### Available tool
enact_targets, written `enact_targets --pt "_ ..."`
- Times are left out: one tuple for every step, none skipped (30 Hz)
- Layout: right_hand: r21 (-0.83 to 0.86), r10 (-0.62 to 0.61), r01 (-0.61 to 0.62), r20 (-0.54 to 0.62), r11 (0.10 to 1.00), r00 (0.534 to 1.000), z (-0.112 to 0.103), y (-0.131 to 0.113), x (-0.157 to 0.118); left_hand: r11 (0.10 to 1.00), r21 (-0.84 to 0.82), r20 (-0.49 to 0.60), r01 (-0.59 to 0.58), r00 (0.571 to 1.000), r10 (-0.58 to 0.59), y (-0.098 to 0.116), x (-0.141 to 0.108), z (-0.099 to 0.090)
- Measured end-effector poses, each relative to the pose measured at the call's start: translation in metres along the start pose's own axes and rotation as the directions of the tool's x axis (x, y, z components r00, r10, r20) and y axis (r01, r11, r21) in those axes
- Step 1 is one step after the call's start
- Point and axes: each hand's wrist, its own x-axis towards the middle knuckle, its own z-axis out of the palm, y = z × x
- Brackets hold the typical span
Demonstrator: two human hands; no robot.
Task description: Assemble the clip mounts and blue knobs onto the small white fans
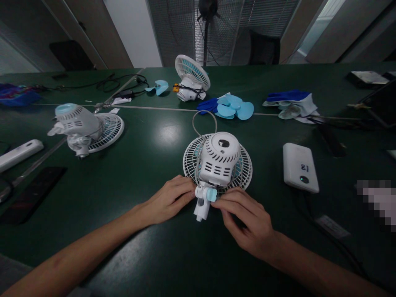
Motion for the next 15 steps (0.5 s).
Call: enact_targets --pt "-0.002 -0.007 0.007 0.000 1.000 1.000 0.0000 0.0001 -0.0001 1.000 -0.001 0.001 -0.002 1.000 0.002 -0.0002 -0.0001 -0.0001" --pt "-0.005 -0.011 0.011 0.000 1.000 1.000 0.0002 0.0004 -0.0005 1.000 -0.003 0.003 -0.004 1.000 0.004 -0.0003 -0.0002 0.0000" --pt "-0.008 -0.014 0.014 0.003 1.000 1.000 0.0005 0.0009 -0.0012 1.000 -0.004 0.006 -0.004 1.000 0.004 -0.0004 -0.0003 0.0000" --pt "-0.014 -0.014 0.014 0.008 1.000 1.000 0.0009 0.0016 -0.0021 1.000 -0.004 0.009 -0.001 1.000 0.001 -0.0006 -0.0004 0.0001" --pt "-0.022 -0.010 0.011 0.013 1.000 1.000 0.0013 0.0024 -0.0032 1.000 -0.003 0.012 0.004 1.000 -0.004 -0.0006 -0.0006 0.0002" --pt "-0.032 -0.005 0.006 0.018 0.999 1.000 0.0017 0.0030 -0.0042 1.000 -0.003 0.015 0.009 1.000 -0.009 -0.0007 -0.0007 0.0003" --pt "-0.042 0.003 -0.002 0.024 0.999 1.000 0.0021 0.0035 -0.0050 1.000 -0.003 0.016 0.011 1.000 -0.011 -0.0007 -0.0009 0.0004" --pt "-0.049 0.009 -0.007 0.026 0.999 1.000 0.0024 0.0037 -0.0054 1.000 -0.003 0.016 0.012 1.000 -0.012 -0.0006 -0.0010 0.0004" --pt "-0.055 0.012 -0.011 0.025 0.998 1.000 0.0026 0.0036 -0.0056 1.000 -0.003 0.016 0.012 1.000 -0.012 -0.0006 -0.0011 0.0004" --pt "-0.060 0.015 -0.014 0.017 0.998 1.000 0.0029 0.0034 -0.0055 1.000 -0.004 0.015 0.010 1.000 -0.009 -0.0005 -0.0012 0.0004" --pt "-0.064 0.016 -0.016 0.009 0.998 1.000 0.0031 0.0031 -0.0052 1.000 -0.002 0.012 0.008 1.000 -0.008 -0.0004 -0.0013 0.0004" --pt "-0.067 0.017 -0.017 0.002 0.998 1.000 0.0033 0.0028 -0.0049 1.000 0.002 0.008 0.006 1.000 -0.006 -0.0004 -0.0012 0.0004" --pt "-0.070 0.019 -0.019 -0.003 0.997 1.000 0.0035 0.0026 -0.0047 1.000 0.007 0.008 0.005 1.000 -0.005 -0.0003 -0.0011 0.0003" --pt "-0.073 0.019 -0.019 -0.006 0.997 1.000 0.0038 0.0025 -0.0046 1.000 0.012 0.010 0.002 1.000 -0.002 -0.0002 -0.0009 0.0003" --pt "-0.077 0.019 -0.019 -0.007 0.997 1.000 0.0041 0.0026 -0.0046 1.000 0.019 0.010 -0.001 1.000 0.001 -0.0001 -0.0007 0.0002"
